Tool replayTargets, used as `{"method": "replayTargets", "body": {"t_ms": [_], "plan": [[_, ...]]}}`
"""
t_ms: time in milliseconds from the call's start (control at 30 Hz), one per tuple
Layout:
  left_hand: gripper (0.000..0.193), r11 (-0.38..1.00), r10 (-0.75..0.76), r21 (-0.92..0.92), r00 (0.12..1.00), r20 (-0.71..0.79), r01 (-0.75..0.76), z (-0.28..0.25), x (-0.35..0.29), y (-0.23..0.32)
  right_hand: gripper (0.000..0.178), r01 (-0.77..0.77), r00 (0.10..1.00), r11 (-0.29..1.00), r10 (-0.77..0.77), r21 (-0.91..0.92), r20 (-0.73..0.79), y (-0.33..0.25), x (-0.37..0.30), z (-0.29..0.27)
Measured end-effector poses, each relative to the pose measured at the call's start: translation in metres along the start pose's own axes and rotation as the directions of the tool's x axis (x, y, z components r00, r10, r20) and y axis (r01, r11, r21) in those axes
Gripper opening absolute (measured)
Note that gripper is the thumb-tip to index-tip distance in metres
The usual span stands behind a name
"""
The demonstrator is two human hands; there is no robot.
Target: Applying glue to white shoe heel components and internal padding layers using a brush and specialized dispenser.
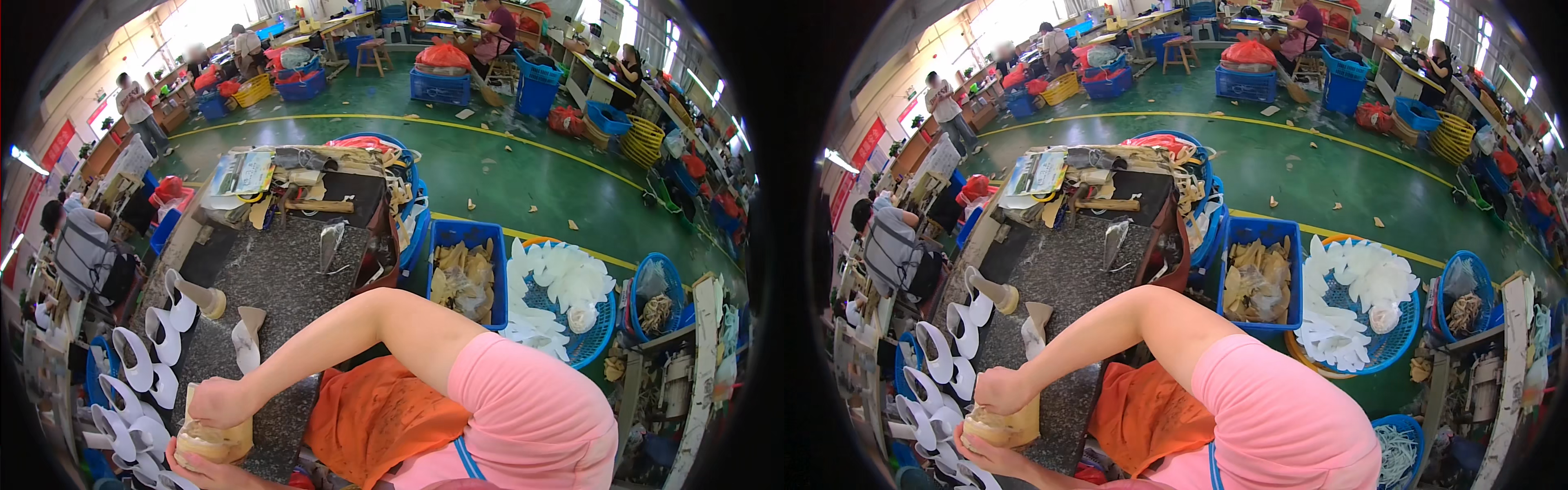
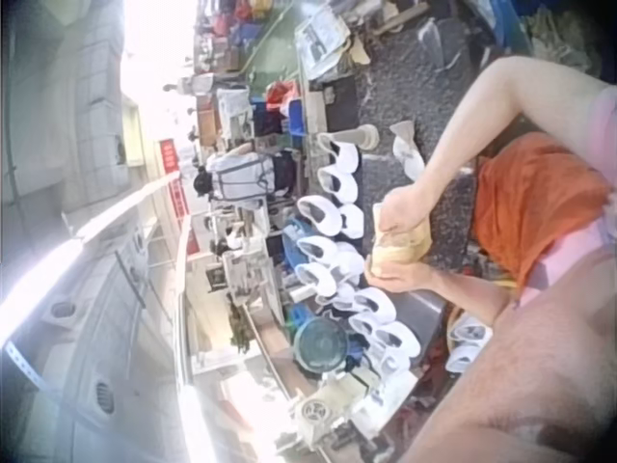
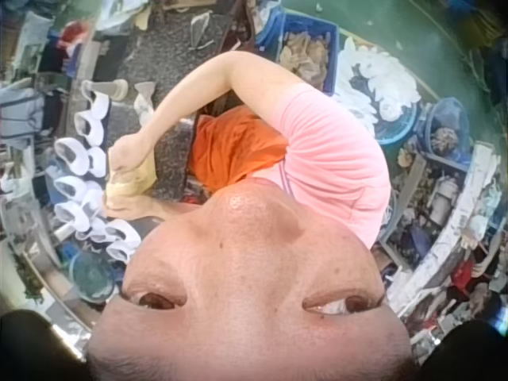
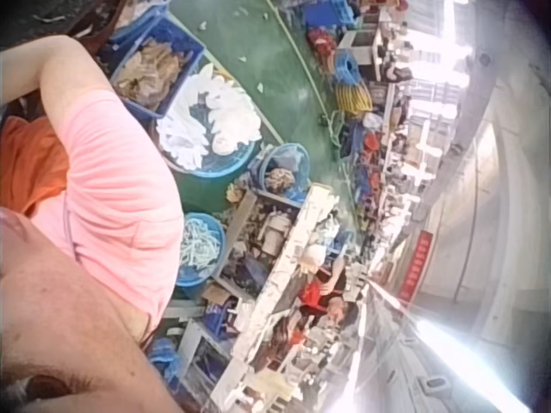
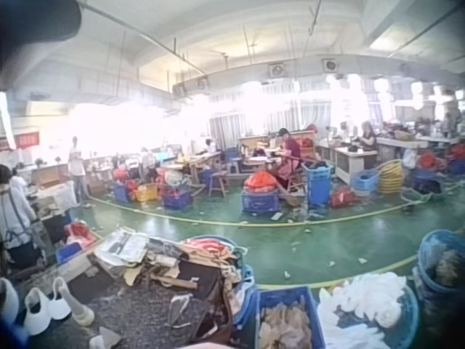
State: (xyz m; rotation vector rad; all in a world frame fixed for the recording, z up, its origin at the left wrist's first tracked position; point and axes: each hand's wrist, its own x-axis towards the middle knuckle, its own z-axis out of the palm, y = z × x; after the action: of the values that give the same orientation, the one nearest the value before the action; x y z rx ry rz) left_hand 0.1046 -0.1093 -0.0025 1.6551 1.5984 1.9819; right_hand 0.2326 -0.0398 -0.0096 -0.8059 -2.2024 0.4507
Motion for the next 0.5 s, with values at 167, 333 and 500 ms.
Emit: {"method": "replayTargets", "body": {"t_ms": [167,333,500], "plan": [[0.034,0.998,0.005,-0.056,1.000,0.010,-0.004,0.000,0.001,-0.005,0.021,-0.519,0.854,0.535,0.297,0.667,0.426,-0.009,-0.007,-0.013],[0.035,0.994,0.007,-0.114,1.000,0.015,-0.006,-0.001,0.000,-0.005,0.023,-0.630,0.777,0.394,0.324,0.669,0.540,0.000,0.002,-0.006],[0.035,0.993,-0.021,-0.116,1.000,0.009,0.022,0.006,0.002,-0.002,0.020,-0.471,0.874,0.734,0.315,0.489,0.369,0.009,0.010,0.002]]}}
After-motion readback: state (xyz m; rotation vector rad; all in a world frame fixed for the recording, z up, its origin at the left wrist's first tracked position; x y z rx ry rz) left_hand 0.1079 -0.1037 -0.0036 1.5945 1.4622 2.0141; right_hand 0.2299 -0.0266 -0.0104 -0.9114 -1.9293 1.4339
